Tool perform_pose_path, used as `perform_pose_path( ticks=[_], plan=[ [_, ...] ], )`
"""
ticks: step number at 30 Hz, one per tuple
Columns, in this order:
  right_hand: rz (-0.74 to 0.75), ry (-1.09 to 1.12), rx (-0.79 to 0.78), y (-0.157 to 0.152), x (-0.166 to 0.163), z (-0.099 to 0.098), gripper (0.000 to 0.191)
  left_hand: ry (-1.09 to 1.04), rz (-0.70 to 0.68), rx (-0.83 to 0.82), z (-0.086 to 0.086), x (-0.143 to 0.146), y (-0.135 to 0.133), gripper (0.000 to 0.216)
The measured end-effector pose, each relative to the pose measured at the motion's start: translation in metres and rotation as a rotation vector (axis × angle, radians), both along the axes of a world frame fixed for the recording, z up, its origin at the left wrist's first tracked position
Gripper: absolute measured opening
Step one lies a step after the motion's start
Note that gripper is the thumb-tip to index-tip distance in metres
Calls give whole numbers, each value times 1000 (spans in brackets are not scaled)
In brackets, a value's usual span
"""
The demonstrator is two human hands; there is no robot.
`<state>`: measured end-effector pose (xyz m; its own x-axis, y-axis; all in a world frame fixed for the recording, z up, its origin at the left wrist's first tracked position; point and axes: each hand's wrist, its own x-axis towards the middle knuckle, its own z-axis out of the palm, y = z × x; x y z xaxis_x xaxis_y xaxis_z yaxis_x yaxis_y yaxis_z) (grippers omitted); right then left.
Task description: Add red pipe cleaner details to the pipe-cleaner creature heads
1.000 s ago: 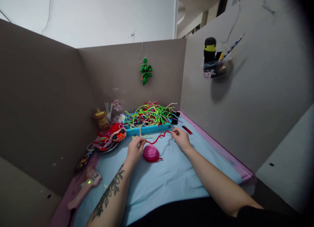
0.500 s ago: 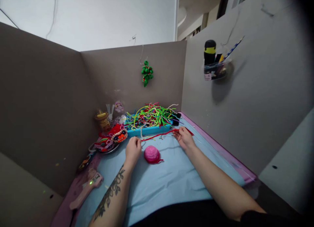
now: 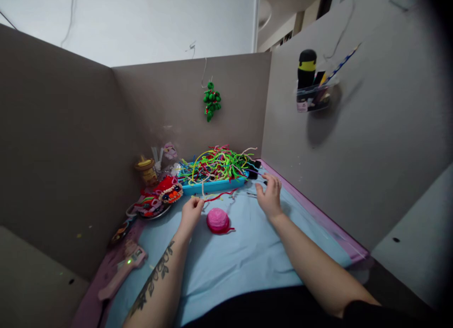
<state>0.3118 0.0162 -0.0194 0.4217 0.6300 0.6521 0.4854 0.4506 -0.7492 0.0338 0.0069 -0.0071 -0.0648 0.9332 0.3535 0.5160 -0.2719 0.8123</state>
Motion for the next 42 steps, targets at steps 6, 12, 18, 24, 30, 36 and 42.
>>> perform_pose_path(
  ticks=[6,12,18,24,30,36,42],
  plan=[
    [225,-741,167,-34,-52,9,39,-114,-149,0,3,19,-16,24],
    [276,-946,264,-42,-59,7,24,-118,-381,27,5,30,-27,23],
    [250,-881,98,-40,-47,2,28,134,-361,234,3,33,-33,28],
    [120,-659,-57,-26,-40,-2,24,689,-361,340,4,44,-52,30],
    [296,-468,7,-24,-43,-7,20,822,-461,313,0,52,-61,6],
    [370,-367,29,-23,-45,-10,18,446,-195,282,4,38,-38,10],
    [409,-337,34,-28,-57,-9,17,54,-93,258,7,26,-23,13]
  ],
)
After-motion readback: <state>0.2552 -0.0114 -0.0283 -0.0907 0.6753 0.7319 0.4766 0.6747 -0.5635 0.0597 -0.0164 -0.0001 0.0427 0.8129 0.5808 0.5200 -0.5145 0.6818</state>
